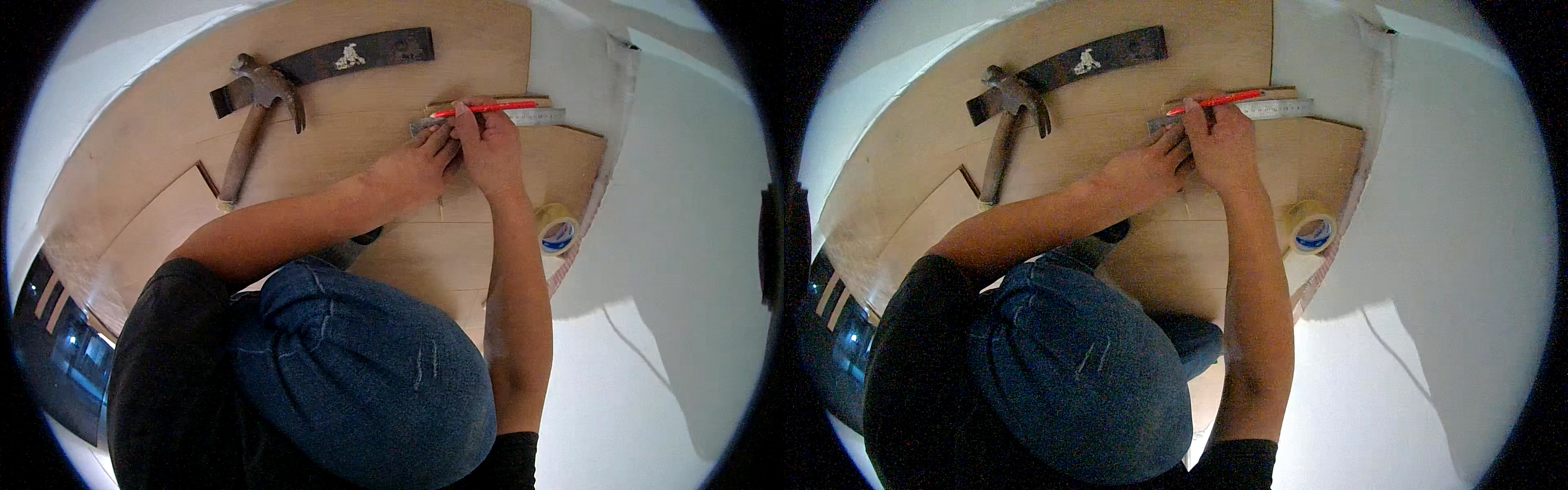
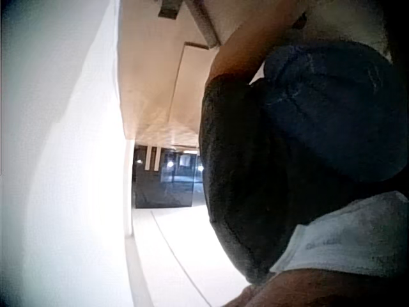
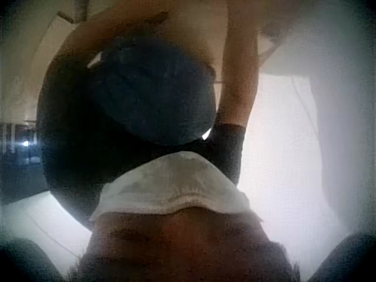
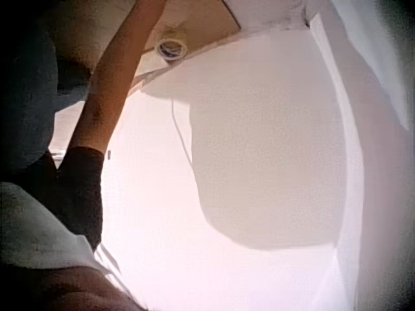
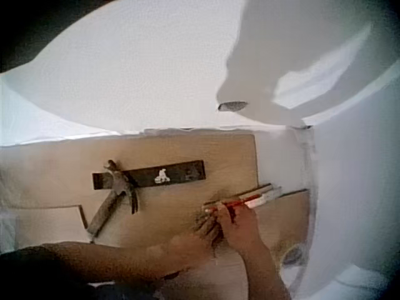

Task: The person positions wooden floor planks against a wall and uses a pull bar and a hammer to fit them together before marking a small wood piece with a pencil and square.

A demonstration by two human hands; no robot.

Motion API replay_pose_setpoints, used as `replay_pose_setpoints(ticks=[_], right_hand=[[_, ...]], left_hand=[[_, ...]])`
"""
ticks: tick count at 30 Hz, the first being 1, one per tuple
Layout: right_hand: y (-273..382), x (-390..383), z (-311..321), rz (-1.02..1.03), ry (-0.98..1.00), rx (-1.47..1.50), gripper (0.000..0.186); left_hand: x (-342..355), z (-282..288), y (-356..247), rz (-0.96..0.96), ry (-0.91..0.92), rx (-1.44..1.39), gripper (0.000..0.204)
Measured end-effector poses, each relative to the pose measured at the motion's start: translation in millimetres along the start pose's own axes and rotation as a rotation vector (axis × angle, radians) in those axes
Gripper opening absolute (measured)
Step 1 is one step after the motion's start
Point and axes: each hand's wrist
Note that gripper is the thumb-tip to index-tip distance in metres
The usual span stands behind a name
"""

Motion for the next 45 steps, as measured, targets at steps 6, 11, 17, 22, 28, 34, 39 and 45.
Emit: replay_pose_setpoints(ticks=[6,11,17,22,28,34,39,45], right_hand=[[3,2,21,0.08,-0.063,-0.165,0.032],[7,13,71,-0.025,-0.096,-0.189,0.029],[9,20,91,0.162,-0.015,-0.38,0.034],[-2,21,134,0.124,-0.066,-0.577,0.034],[-16,25,160,0.244,-0.148,-0.813,0.029],[-30,-73,183,-0.051,-0.559,-0.277,0.029],[-59,-198,59,-0.454,-0.526,0.12,0.034],[-48,-237,9,-0.664,-0.777,0.034,0.034]], left_hand=[[1,0,-2,0.004,0.008,0.037,0.055],[4,3,-4,0.019,-0.085,0.152,0.052],[16,18,-7,-0.008,-0.028,0.208,0.056],[16,25,-9,-0.01,0.025,0.211,0.059],[18,20,-11,0.033,-0.043,0.111,0.055],[11,21,-6,0.001,-0.061,0.084,0.053],[-18,18,-11,-0.177,0.051,-0.193,0.039],[-34,29,-2,0.097,0.16,-0.503,0.037]])
Point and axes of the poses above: each hand's wrist, its own x-axis towards the middle knuckle, its own z-axis out of the back of the hand, y = z × x
